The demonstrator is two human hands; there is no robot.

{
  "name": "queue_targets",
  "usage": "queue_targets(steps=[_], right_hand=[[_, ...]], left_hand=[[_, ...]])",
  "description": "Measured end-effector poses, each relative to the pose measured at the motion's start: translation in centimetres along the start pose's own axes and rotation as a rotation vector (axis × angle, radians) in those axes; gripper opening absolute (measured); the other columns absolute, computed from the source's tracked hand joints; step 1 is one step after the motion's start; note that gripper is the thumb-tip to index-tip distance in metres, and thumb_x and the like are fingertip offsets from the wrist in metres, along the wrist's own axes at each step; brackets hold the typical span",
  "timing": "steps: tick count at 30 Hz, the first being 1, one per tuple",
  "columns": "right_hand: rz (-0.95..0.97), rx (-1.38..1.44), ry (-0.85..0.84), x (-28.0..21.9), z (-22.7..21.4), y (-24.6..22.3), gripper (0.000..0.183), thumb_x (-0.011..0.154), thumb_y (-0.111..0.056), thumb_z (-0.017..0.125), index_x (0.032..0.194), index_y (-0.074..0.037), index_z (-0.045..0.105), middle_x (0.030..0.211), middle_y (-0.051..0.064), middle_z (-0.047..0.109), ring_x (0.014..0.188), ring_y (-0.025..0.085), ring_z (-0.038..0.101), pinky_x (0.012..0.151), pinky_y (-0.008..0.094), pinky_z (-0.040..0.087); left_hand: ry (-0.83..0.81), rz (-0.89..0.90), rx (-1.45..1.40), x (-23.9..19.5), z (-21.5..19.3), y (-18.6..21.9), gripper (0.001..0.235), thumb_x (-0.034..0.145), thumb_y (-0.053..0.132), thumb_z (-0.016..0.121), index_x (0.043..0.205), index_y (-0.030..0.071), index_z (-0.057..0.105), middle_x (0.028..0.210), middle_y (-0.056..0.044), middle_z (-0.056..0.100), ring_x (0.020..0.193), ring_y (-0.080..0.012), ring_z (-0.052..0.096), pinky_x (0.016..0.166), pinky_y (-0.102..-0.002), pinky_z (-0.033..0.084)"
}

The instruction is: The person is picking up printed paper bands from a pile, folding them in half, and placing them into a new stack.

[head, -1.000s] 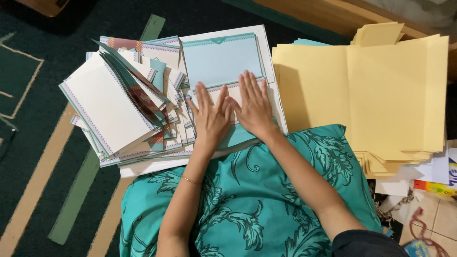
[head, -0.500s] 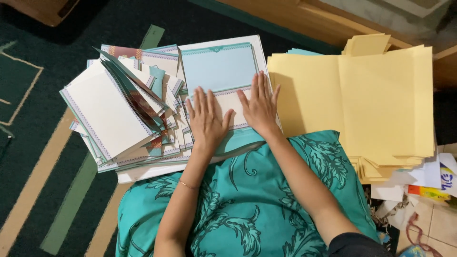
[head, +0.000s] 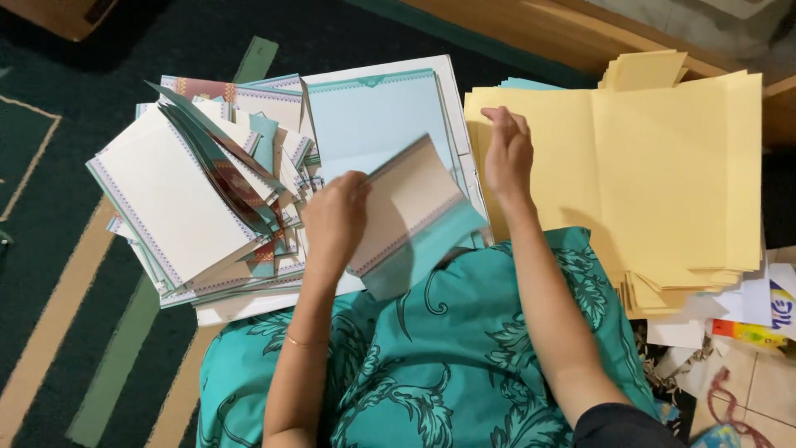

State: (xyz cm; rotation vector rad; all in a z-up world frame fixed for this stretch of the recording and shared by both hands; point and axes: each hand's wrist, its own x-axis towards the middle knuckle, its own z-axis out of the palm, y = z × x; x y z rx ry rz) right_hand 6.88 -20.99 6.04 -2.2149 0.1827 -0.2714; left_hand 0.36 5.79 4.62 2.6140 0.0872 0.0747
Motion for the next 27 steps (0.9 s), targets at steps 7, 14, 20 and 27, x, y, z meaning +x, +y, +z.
queue_targets(steps=[7,14,20,27], right_hand=[[0.233,0.524,-0.083,-0.5,1.7,-1.6,0.075,0.103,-0.068,0.024,0.130,-0.011,0.064,0.125,0.013,0.068,0.110,0.022,0.065,0.071,0.027,0.057],[0.350,0.817,-0.386,-1.7,2.4,-2.0,0.096,0.096,-0.078,0.029,0.154,-0.002,0.038,0.155,0.024,0.043,0.142,0.035,0.045,0.113,0.041,0.045],[0.120,0.558,-0.585,-4.6,2.4,-6.3,0.097,0.096,-0.077,0.007,0.164,-0.009,0.015,0.170,0.017,0.012,0.157,0.033,0.005,0.127,0.047,-0.002],[-0.188,0.034,-0.754,-6.2,6.1,-4.4,0.080,0.109,-0.062,0.012,0.165,-0.008,-0.003,0.169,0.018,-0.016,0.154,0.036,-0.019,0.123,0.051,-0.019]], left_hand=[[0.036,-0.147,-0.867,0.5,-2.2,-1.5,0.037,0.100,0.004,0.054,0.136,0.002,0.058,0.112,-0.029,0.071,0.106,-0.0431,0.070,0.090,-0.056,0.057],[-0.104,-0.237,-1.246,0.6,1.3,-2.2,0.060,0.097,-0.006,0.047,0.154,-0.002,0.033,0.130,-0.033,0.060,0.113,-0.0374,0.062,0.093,-0.054,0.054],[-0.202,-0.121,-0.856,0.0,-1.1,0.8,0.090,0.087,-0.014,0.053,0.159,-0.006,0.000,0.157,-0.044,0.020,0.140,-0.0614,0.029,0.110,-0.068,0.032],[-0.010,-0.066,-0.131,-1.4,-0.5,4.0,0.108,0.085,0.008,0.080,0.159,-0.009,0.004,0.158,-0.039,0.014,0.145,-0.0563,0.025,0.117,-0.069,0.024]])
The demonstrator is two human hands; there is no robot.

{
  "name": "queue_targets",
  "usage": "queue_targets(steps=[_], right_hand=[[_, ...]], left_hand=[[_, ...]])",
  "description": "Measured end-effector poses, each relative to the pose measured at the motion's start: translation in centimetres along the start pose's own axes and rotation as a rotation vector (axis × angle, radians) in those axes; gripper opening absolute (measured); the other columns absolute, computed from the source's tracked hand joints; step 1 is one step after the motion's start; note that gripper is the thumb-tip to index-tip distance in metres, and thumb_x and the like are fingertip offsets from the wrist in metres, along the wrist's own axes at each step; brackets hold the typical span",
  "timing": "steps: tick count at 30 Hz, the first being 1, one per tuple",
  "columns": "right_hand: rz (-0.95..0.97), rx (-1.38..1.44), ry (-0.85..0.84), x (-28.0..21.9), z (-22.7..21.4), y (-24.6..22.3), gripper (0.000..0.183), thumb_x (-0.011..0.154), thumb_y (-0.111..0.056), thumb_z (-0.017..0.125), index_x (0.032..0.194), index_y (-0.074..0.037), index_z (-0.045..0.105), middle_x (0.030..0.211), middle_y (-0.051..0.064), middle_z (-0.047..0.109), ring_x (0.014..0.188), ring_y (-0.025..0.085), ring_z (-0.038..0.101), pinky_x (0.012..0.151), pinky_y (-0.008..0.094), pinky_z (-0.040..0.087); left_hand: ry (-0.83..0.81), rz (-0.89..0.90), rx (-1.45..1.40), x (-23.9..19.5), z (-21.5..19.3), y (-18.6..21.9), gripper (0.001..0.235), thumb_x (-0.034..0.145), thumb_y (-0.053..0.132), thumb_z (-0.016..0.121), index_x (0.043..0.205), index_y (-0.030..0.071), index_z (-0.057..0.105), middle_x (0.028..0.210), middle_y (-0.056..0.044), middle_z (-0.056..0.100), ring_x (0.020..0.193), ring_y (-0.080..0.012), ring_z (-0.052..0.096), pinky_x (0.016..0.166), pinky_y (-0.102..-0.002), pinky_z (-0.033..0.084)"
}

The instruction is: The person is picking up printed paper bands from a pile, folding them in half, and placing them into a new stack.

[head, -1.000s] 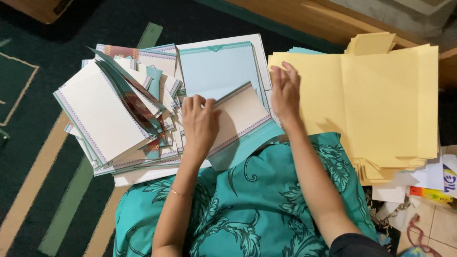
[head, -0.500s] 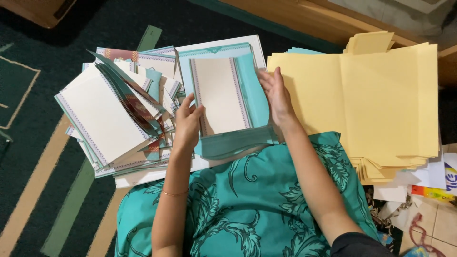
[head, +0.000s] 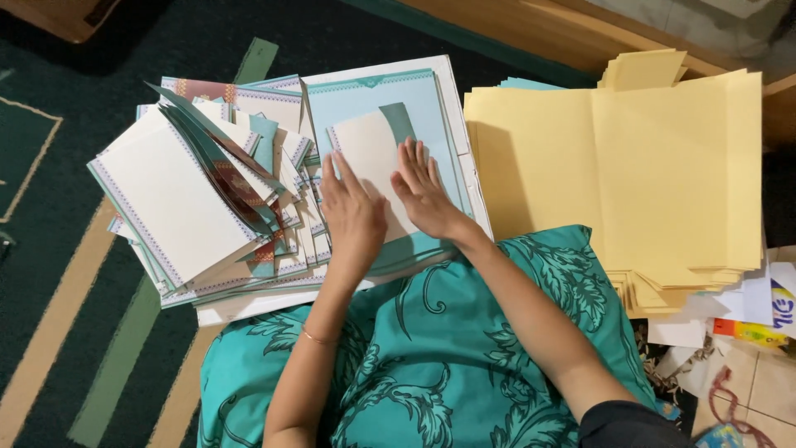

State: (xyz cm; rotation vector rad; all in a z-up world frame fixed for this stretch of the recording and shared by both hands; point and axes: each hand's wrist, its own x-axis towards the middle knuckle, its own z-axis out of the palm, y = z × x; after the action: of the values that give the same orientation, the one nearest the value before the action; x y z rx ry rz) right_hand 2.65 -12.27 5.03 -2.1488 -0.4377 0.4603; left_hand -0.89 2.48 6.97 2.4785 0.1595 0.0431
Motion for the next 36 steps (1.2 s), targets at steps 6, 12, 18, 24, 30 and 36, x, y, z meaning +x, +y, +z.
queue_targets(steps=[6,12,18,24,30,36], right_hand=[[0.034,0.073,-0.044,0.8,-0.5,0.9,0.077,0.109,-0.059,0.005,0.165,-0.006,0.000,0.170,0.016,-0.013,0.155,0.032,-0.016,0.124,0.048,-0.019],[-0.006,-0.349,-0.029,1.0,-0.6,0.7,0.071,0.111,-0.046,0.023,0.164,-0.001,0.008,0.169,0.024,-0.002,0.157,0.037,-0.004,0.125,0.055,-0.006],[0.049,-0.466,-0.018,4.2,-3.1,-1.5,0.093,0.102,-0.071,0.005,0.164,-0.003,0.015,0.170,0.019,0.004,0.158,0.030,0.000,0.125,0.053,-0.008],[0.003,-0.532,0.016,7.3,-3.7,0.0,0.096,0.101,-0.074,0.005,0.164,-0.002,0.016,0.170,0.021,0.004,0.158,0.032,0.001,0.124,0.057,-0.011],[-0.003,-0.658,0.091,2.6,-3.2,-1.8,0.093,0.100,-0.073,0.004,0.164,-0.006,0.020,0.170,0.017,0.010,0.158,0.031,0.005,0.121,0.065,-0.008],[0.040,-0.724,0.114,0.8,-2.4,-1.1,0.096,0.098,-0.076,0.006,0.164,-0.008,0.021,0.171,0.015,0.013,0.158,0.033,0.006,0.118,0.072,-0.004]], left_hand=[[0.103,0.440,0.125,-1.0,6.5,-0.7,0.074,0.094,0.010,0.053,0.161,-0.002,0.023,0.169,-0.022,0.017,0.158,-0.0367,0.008,0.121,-0.061,-0.002],[0.086,0.414,0.191,-0.5,7.6,-2.3,0.060,0.099,0.033,0.045,0.153,0.009,0.046,0.167,-0.008,0.031,0.157,-0.0280,0.019,0.121,-0.063,0.004],[0.050,0.364,0.246,-0.3,7.9,-2.5,0.063,0.103,0.047,0.042,0.158,0.015,0.039,0.167,-0.008,0.030,0.156,-0.0277,0.020,0.123,-0.062,0.005],[0.003,0.328,0.232,-0.5,7.6,-2.1,0.062,0.109,0.050,0.029,0.161,0.017,0.031,0.168,-0.007,0.028,0.157,-0.0257,0.016,0.123,-0.059,-0.001],[0.035,0.349,0.220,-0.7,6.8,-1.7,0.057,0.108,0.039,0.034,0.157,0.010,0.039,0.166,-0.010,0.031,0.157,-0.0265,0.019,0.123,-0.060,0.004],[0.233,0.078,0.137,0.7,8.1,-4.6,0.067,0.094,0.014,0.040,0.156,-0.005,0.027,0.161,-0.037,0.020,0.152,-0.0509,0.011,0.122,-0.062,0.009]])
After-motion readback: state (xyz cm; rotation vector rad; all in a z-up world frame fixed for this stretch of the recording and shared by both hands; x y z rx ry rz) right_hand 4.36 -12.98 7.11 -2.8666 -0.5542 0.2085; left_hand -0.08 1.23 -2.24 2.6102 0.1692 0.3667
